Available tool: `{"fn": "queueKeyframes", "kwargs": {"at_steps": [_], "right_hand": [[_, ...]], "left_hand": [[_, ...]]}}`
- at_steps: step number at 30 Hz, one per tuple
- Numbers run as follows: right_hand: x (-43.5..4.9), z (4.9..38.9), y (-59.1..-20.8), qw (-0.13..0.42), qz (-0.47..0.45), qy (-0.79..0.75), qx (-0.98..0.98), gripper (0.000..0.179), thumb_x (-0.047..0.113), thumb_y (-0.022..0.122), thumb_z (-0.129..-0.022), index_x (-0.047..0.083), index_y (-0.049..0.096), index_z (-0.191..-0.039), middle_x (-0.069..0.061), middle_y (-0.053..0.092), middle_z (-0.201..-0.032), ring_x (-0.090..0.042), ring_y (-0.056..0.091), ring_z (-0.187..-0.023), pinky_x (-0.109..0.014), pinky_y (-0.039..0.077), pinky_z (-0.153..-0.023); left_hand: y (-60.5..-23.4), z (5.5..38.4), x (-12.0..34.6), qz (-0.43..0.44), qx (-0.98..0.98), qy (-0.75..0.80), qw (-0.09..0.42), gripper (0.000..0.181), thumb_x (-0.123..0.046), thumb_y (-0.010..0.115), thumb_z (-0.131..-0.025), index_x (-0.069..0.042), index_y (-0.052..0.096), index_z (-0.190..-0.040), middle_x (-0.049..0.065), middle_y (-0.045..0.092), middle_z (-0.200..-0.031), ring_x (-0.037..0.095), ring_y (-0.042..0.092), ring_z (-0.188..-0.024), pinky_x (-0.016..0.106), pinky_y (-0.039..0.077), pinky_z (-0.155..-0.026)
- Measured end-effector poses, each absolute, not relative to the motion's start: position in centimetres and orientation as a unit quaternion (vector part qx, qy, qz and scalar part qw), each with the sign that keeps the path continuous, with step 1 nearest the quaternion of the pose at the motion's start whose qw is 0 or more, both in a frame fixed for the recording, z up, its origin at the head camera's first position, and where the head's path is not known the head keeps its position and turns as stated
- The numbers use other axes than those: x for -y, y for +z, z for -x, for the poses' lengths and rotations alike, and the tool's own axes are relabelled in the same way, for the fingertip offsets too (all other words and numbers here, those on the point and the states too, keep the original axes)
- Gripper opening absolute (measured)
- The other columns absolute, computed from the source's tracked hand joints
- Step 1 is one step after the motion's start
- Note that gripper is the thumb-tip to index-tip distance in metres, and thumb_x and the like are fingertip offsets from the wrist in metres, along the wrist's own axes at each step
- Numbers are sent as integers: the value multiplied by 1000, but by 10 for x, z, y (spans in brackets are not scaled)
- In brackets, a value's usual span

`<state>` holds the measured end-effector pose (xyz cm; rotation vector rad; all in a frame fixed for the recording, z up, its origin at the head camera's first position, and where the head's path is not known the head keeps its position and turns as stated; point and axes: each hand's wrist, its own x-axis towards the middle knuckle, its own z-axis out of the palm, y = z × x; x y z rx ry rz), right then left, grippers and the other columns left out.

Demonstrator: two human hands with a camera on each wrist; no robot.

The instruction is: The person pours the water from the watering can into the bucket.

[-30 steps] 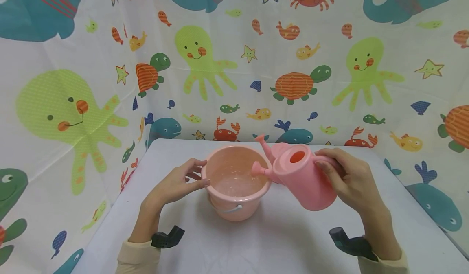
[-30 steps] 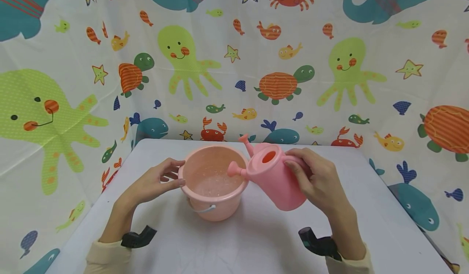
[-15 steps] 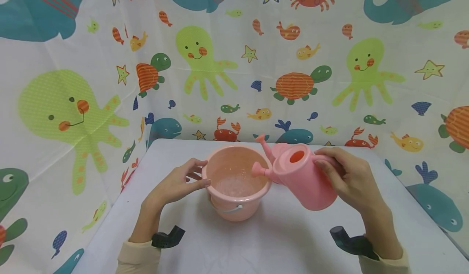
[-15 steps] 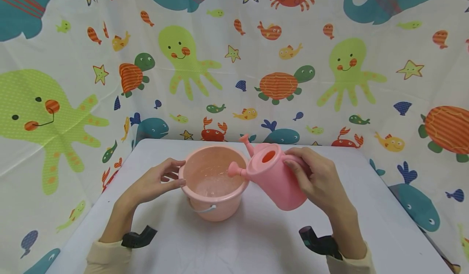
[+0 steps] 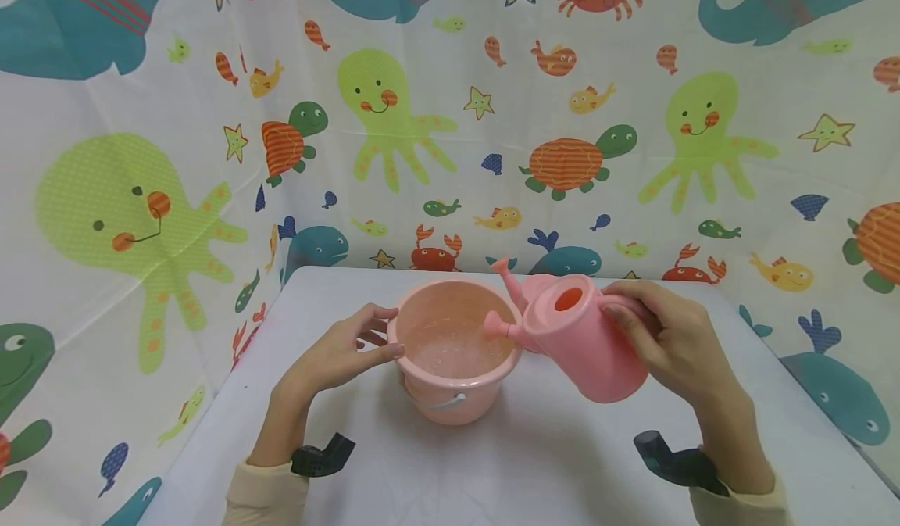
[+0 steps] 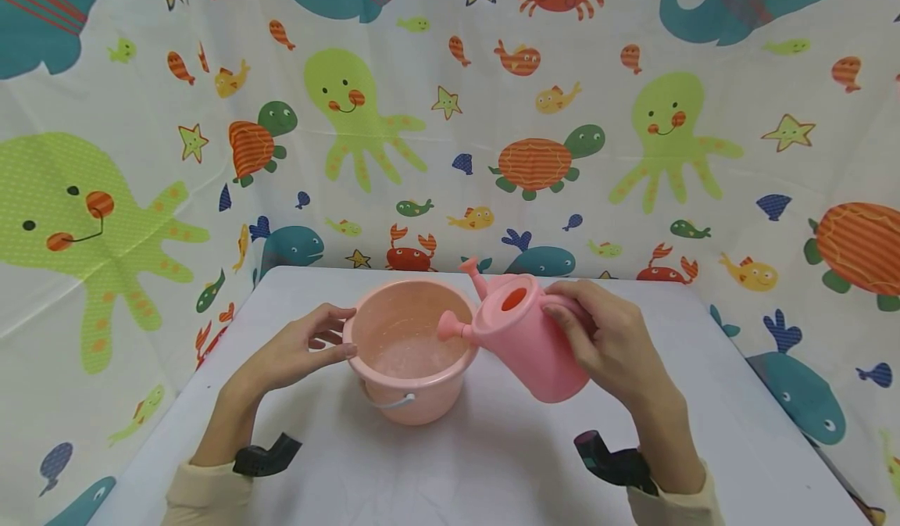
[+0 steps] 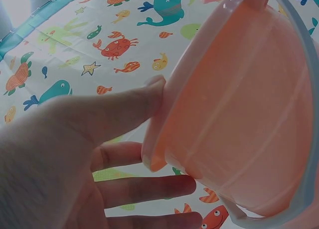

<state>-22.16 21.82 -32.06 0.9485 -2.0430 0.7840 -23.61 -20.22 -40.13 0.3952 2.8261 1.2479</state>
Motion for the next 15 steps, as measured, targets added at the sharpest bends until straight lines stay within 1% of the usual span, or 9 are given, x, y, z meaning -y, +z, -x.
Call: {"fn": "queueKeyframes", "kwargs": {"at_steps": [11, 13, 15], "right_hand": [[-218, 221, -320, 366, -372, 306, 796, 28, 12, 77, -87, -1, 71, -111, -11, 72, -95, -3, 66, -86, -3, 47, -87], [-217, 221, -319, 366, -371, 305, 797, 29, 8, 78, -85, 0, 71, -112, -11, 72, -95, -3, 66, -86, -3, 47, -87], [-217, 221, -319, 363, -369, 304, 800, 33, 0, 80, -80, 0, 71, -111, -10, 72, -95, -1, 65, -86, -3, 47, -86]], "left_hand": [[-400, 236, 202, -125, -908, 400, 16, 62, -50, 71, -87, -23, 50, -140, 2, 65, -133, 24, 63, -119, 57, 51, -100], [-400, 236, 202, -125, -908, 400, 15, 62, -49, 71, -87, -22, 50, -140, 2, 65, -133, 24, 63, -119, 57, 51, -100], [-400, 236, 203, -125, -907, 401, 16, 64, -51, 71, -87, -22, 50, -140, 2, 65, -132, 24, 63, -119, 57, 51, -100]]}}
